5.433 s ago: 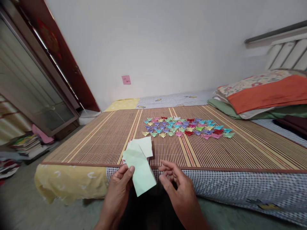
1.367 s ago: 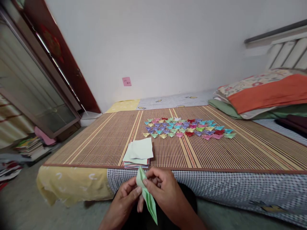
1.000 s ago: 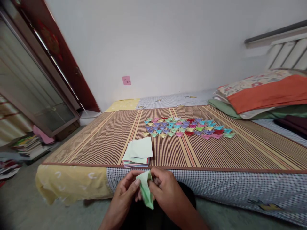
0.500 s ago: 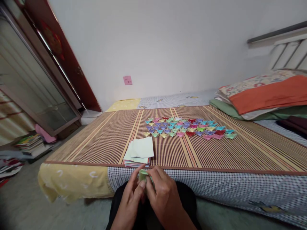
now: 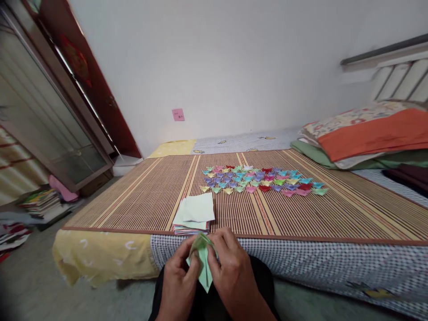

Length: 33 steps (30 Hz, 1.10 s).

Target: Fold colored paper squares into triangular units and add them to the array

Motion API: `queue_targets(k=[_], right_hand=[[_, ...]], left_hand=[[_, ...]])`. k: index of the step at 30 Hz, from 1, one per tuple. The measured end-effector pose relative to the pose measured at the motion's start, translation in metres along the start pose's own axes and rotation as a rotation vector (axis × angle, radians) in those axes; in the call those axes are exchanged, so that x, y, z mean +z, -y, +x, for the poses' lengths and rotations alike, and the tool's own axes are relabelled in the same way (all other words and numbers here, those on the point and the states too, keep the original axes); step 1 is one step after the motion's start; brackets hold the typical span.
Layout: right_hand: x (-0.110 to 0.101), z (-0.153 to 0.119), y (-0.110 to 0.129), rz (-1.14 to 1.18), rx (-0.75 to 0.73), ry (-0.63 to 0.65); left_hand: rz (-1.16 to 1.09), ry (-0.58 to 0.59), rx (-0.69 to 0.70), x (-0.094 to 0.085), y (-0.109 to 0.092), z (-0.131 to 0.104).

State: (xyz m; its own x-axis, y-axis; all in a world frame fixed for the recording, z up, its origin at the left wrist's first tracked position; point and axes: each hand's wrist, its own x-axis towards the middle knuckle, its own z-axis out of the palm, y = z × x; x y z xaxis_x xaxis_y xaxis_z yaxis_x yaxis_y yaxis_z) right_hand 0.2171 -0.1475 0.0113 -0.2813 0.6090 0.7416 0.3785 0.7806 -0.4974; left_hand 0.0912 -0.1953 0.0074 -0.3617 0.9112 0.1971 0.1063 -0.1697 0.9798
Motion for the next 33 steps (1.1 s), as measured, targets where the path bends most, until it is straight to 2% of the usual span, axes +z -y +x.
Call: queue_targets(k=[6, 10, 13, 19, 27, 30, 33], right_hand=[[0.001, 0.0, 0.001, 0.097, 0.123, 0.023], [-0.007, 0.002, -0.002, 0.204, 0.165, -0.02], [-0.013, 0.004, -0.003, 0.223, 0.191, -0.044], [-0.012, 0.004, -0.002, 0.225, 0.094, -0.032], [-0.016, 0.0, -0.003, 0.173, 0.107, 0.024], [-0.02, -0.002, 0.001, 0.235, 0.137, 0.081], [-0.024, -0.002, 0.003, 0.348, 0.227, 0.133]], left_hand=[[0.097, -0.036, 0.085, -0.002, -0.005, -0.001], [-0.002, 0.003, -0.05, -0.001, -0.006, -0.002], [-0.114, -0.002, -0.094, 0.003, -0.007, -0.002], [-0.349, 0.1, -0.24, 0.006, -0.006, 0.0], [-0.421, 0.059, -0.217, -0.007, -0.003, 0.002], [-0.44, 0.077, -0.235, -0.007, -0.005, 0.0], [-0.48, 0.088, -0.302, -0.007, -0.008, -0.002]])
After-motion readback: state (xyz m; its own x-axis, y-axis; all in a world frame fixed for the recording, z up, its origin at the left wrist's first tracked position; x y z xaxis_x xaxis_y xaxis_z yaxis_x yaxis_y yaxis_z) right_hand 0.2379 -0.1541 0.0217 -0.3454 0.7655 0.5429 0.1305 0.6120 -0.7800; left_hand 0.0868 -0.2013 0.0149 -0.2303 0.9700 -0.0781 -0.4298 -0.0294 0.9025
